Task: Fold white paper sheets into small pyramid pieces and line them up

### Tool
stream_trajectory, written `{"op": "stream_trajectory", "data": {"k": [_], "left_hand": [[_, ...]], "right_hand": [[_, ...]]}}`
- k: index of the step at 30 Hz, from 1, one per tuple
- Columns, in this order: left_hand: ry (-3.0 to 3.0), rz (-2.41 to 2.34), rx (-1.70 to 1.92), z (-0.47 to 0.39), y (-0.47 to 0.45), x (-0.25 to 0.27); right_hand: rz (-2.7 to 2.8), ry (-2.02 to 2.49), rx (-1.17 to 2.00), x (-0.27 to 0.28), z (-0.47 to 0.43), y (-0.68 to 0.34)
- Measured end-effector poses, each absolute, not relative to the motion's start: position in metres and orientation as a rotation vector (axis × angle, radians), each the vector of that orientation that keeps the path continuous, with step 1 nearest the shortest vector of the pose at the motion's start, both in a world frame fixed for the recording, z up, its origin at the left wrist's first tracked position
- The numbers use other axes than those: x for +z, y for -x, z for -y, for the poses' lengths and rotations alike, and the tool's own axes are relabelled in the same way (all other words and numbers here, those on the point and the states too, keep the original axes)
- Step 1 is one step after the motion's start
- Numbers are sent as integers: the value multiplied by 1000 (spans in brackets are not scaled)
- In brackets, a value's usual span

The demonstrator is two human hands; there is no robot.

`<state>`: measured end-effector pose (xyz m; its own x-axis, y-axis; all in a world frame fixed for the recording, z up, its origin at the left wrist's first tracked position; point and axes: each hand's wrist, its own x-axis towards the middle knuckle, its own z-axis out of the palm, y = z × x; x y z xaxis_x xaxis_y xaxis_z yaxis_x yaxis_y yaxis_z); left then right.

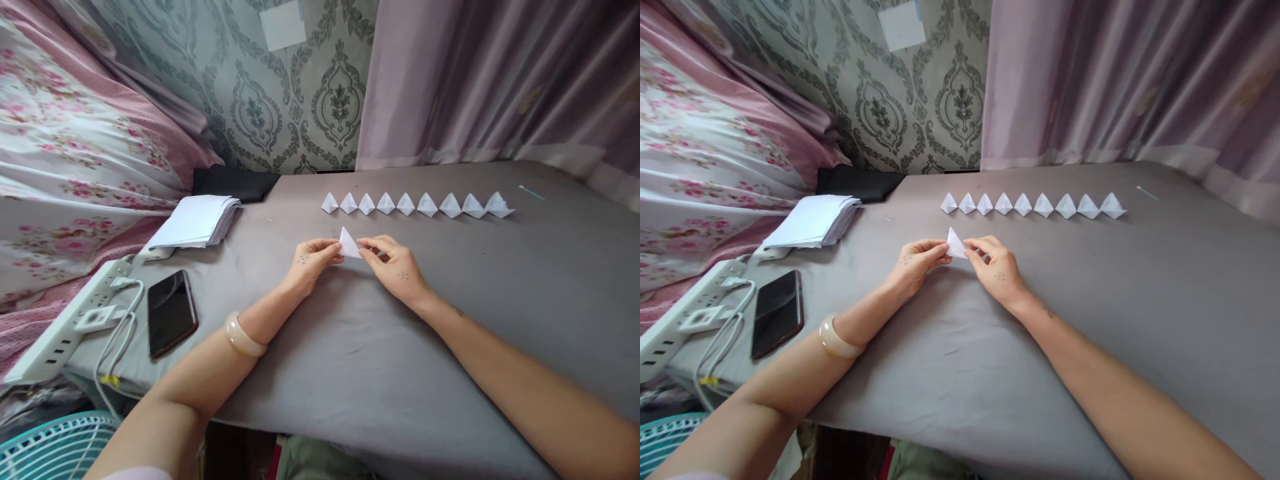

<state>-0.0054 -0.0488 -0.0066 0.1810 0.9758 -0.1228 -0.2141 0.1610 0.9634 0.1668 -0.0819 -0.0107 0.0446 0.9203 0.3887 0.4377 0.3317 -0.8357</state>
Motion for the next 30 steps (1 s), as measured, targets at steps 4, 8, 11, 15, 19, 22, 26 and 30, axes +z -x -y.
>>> {"op": "stream_trajectory", "data": {"k": [4, 8, 11, 15, 19, 22, 26, 30], "left_hand": [[-1040, -948, 1101, 51, 3, -8], [-1042, -926, 1123, 52, 1, -10], [-1077, -956, 1153, 53, 1, -11], [-1182, -1056, 1207, 53, 0, -14], [-1338, -1096, 1210, 52, 0, -17], [-1489, -1122, 1194, 55, -1, -16], [-1532, -1076, 1160, 60, -1, -10], [-1261, -837, 1049, 58, 3, -2]], "right_hand": [[1710, 1276, 449, -16, 83, -166], [1838, 1318, 242, -18, 88, -164], [1921, 1354, 131, -17, 96, -159], [1924, 1374, 134, -13, 102, -152], [1745, 1362, 328, -9, 98, -151], [1564, 1409, 557, -8, 91, -153], [1439, 1375, 797, -6, 84, -159], [1467, 1295, 1072, -1, 80, -174]]}}
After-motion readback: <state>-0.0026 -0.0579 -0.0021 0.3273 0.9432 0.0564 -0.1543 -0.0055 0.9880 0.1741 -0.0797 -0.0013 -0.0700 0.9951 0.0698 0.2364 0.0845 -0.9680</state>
